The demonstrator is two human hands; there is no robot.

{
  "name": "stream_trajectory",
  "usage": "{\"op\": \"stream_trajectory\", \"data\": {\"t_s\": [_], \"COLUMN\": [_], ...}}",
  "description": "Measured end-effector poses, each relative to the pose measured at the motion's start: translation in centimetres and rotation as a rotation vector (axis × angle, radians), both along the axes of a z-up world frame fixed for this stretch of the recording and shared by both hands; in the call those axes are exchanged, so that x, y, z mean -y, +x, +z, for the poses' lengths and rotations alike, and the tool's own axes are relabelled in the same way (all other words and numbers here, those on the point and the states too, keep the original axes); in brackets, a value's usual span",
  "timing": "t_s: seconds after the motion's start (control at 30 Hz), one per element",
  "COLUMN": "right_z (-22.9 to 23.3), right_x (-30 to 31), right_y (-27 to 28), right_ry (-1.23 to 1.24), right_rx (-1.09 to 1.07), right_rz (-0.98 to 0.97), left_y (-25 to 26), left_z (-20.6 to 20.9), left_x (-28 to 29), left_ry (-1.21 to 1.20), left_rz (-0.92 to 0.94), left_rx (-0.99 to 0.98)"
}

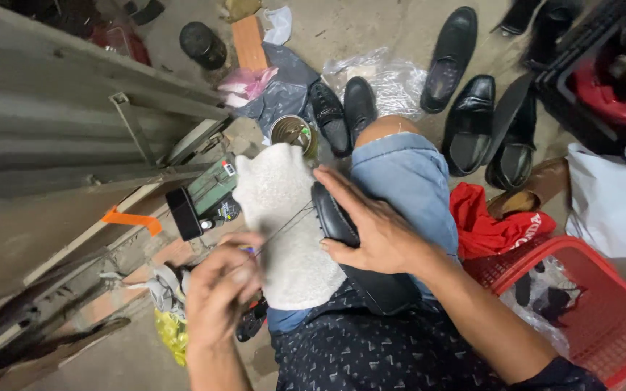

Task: Stitching the sole of a black leather shoe by hand using a needle and thread

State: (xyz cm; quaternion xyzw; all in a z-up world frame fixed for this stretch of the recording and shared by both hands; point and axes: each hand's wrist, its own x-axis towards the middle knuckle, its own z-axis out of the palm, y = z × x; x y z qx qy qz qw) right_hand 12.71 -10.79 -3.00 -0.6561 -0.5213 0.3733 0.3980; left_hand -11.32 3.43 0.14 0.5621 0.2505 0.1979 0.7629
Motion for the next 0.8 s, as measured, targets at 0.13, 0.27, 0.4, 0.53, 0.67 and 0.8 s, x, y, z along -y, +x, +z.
{"op": "stream_trajectory", "data": {"t_s": [0.13, 0.27, 0.4, 0.53, 0.67, 0.8], "right_z": [-0.8, -0.3, 0.8, 2.6, 3.3, 1.3], "right_x": [-1.5, -1.1, 1.1, 4.4, 7.0, 9.9], "right_y": [-1.4, -1.5, -1.6, -0.6, 0.3, 0.4], "right_ry": [-0.032, -0.069, -0.076, -0.289, -0.527, -0.363], "right_rx": [-0.010, 0.065, 0.100, -0.093, -0.140, 0.093], "right_rz": [0.114, 0.081, 0.026, -0.019, -0.159, -0.212], "left_y": [-6.9, -13.0, -17.1, -24.7, -26.1, -29.6], "left_z": [-0.2, 0.7, 0.7, -4.4, -9.1, -15.8], "left_x": [-1.0, -2.1, -3.9, -6.1, -7.4, -6.2], "left_ry": [-0.060, -0.189, -0.040, -0.239, -0.209, -0.209], "left_rz": [0.178, 0.331, 0.527, 0.957, 1.268, 1.460], "left_rx": [0.190, 0.337, 0.035, -0.090, -0.440, -0.882]}}
